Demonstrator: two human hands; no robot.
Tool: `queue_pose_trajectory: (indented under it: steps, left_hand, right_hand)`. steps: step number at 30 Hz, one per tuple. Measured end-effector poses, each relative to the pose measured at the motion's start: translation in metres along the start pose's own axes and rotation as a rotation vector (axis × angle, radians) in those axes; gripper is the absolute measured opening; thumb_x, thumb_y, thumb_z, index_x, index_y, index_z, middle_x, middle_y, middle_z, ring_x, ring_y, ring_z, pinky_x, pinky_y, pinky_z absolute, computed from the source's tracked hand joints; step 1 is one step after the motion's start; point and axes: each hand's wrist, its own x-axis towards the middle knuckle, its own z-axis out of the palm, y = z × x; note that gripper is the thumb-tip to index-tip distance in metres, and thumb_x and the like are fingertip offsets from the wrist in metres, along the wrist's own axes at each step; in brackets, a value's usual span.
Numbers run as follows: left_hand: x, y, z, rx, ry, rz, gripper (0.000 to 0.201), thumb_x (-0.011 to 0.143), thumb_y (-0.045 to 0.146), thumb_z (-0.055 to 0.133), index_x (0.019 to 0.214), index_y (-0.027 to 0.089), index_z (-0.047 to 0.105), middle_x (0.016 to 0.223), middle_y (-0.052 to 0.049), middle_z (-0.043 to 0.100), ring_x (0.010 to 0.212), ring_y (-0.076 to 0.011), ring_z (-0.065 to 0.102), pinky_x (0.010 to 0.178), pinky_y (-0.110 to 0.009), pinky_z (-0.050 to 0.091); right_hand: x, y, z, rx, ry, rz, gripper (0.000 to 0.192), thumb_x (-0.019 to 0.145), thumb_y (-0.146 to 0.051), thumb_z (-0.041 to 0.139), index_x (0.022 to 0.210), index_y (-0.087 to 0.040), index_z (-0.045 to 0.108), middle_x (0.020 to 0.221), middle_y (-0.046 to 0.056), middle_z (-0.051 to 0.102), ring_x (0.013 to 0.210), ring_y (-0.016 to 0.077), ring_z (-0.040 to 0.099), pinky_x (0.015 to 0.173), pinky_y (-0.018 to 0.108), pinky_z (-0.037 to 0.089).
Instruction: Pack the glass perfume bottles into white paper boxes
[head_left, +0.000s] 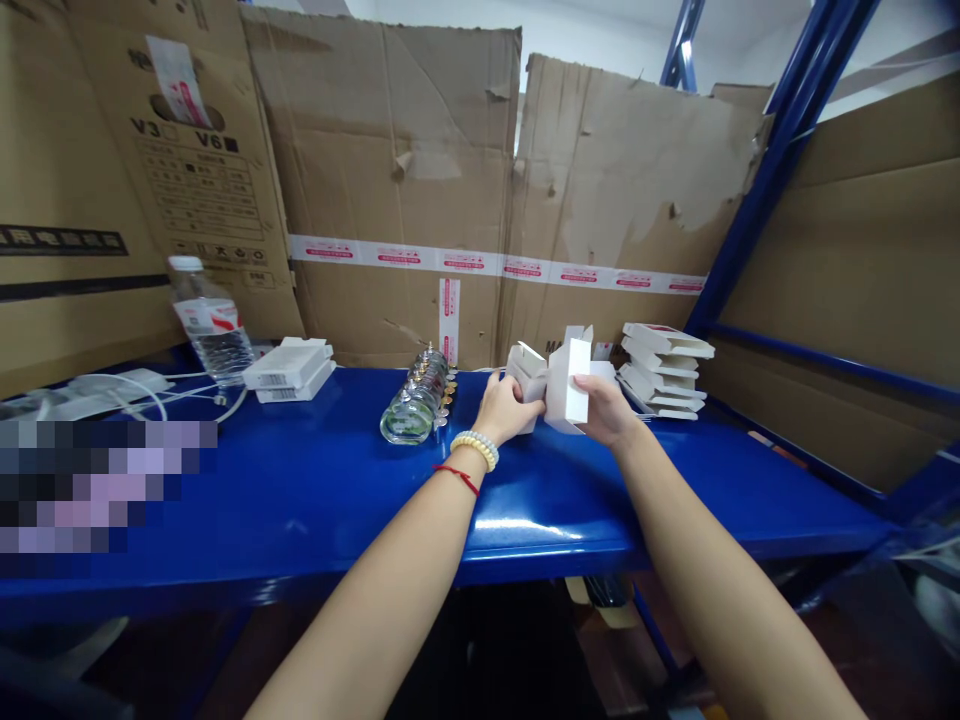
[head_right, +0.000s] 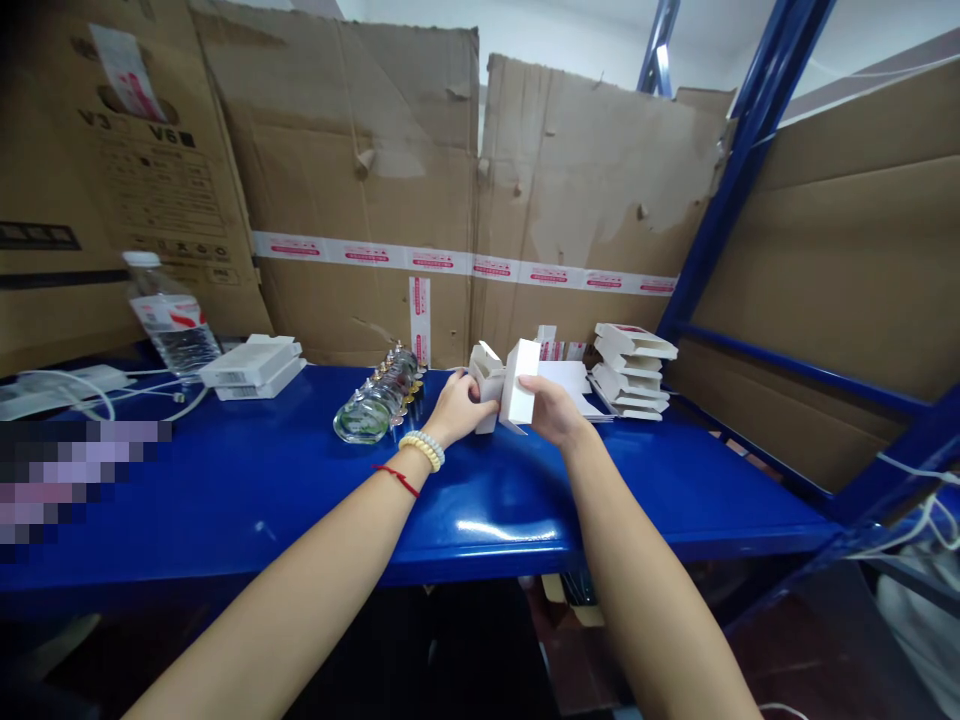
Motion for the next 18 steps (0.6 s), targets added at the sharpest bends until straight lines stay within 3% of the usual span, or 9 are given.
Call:
queue_pose_trajectory:
  steps: [4, 6, 9, 11, 13, 15, 18]
  left_hand:
    - [0.003, -0.003, -0.004, -0.092, -0.054, 0.028, 0.037, 0.069, 0.023, 0.066, 0.048, 0.020, 0.036, 0.075, -0.001, 0.052, 0.086, -0.0176, 0.057, 0.080, -0.029, 0.044]
    - [0.004, -0.005, -0.007, -0.055, 0.004, 0.016, 0.037, 0.065, 0.030, 0.072, 0.052, 0.020, 0.039, 0.074, -0.001, 0.052, 0.084, -0.0183, 0.057, 0.078, -0.029, 0.044]
    - [0.003, -0.009, -0.008, 0.010, 0.171, -0.083, 0.048, 0.056, 0.046, 0.080, 0.082, 0.019, 0.049, 0.088, -0.005, 0.058, 0.090, -0.0229, 0.059, 0.078, -0.032, 0.045]
    - [0.003, -0.011, -0.007, 0.002, 0.223, -0.134, 0.077, 0.052, 0.048, 0.083, 0.109, 0.017, 0.042, 0.102, -0.011, 0.060, 0.096, -0.0258, 0.061, 0.080, -0.034, 0.045]
    - [0.003, -0.012, -0.006, 0.004, 0.201, -0.154, 0.093, 0.055, 0.044, 0.083, 0.125, 0.015, 0.029, 0.106, -0.015, 0.062, 0.098, -0.0275, 0.063, 0.081, -0.034, 0.045]
    - [0.003, -0.013, -0.005, 0.049, 0.143, -0.174, 0.094, 0.061, 0.038, 0.080, 0.132, 0.016, 0.023, 0.103, -0.014, 0.065, 0.097, -0.0287, 0.065, 0.081, -0.035, 0.046]
    - [0.003, -0.014, -0.006, 0.152, 0.103, -0.188, 0.071, 0.066, 0.034, 0.076, 0.123, 0.017, 0.038, 0.107, -0.015, 0.065, 0.103, -0.0305, 0.063, 0.083, -0.035, 0.045]
  right_hand:
    - [0.000, 0.000, -0.003, 0.040, 0.003, -0.017, 0.036, 0.056, -0.041, 0.068, 0.086, -0.021, 0.060, 0.078, 0.006, 0.072, 0.080, 0.0277, 0.069, 0.067, 0.039, 0.056]
    - [0.001, -0.001, -0.004, 0.022, 0.039, 0.005, 0.037, 0.056, -0.040, 0.070, 0.085, -0.021, 0.059, 0.078, 0.005, 0.072, 0.076, 0.0263, 0.069, 0.064, 0.037, 0.056]
    - [0.006, 0.000, -0.008, -0.123, 0.206, 0.081, 0.036, 0.056, -0.036, 0.075, 0.083, -0.021, 0.057, 0.071, 0.004, 0.070, 0.065, 0.0223, 0.067, 0.055, 0.032, 0.053]
    - [0.010, 0.003, -0.011, -0.228, 0.334, 0.090, 0.039, 0.054, -0.031, 0.079, 0.084, -0.021, 0.056, 0.070, 0.002, 0.068, 0.064, 0.0204, 0.066, 0.054, 0.030, 0.052]
    - [0.013, 0.007, -0.013, -0.284, 0.398, 0.044, 0.046, 0.052, -0.028, 0.083, 0.087, -0.021, 0.054, 0.077, 0.002, 0.069, 0.071, 0.0209, 0.067, 0.059, 0.031, 0.054]
    - [0.014, 0.011, -0.014, -0.310, 0.413, 0.003, 0.054, 0.049, -0.027, 0.086, 0.092, -0.022, 0.053, 0.089, 0.003, 0.069, 0.083, 0.0228, 0.067, 0.067, 0.034, 0.056]
    - [0.015, 0.015, -0.013, -0.344, 0.418, -0.036, 0.061, 0.051, -0.034, 0.087, 0.098, -0.024, 0.050, 0.099, 0.004, 0.067, 0.094, 0.0240, 0.065, 0.075, 0.036, 0.056]
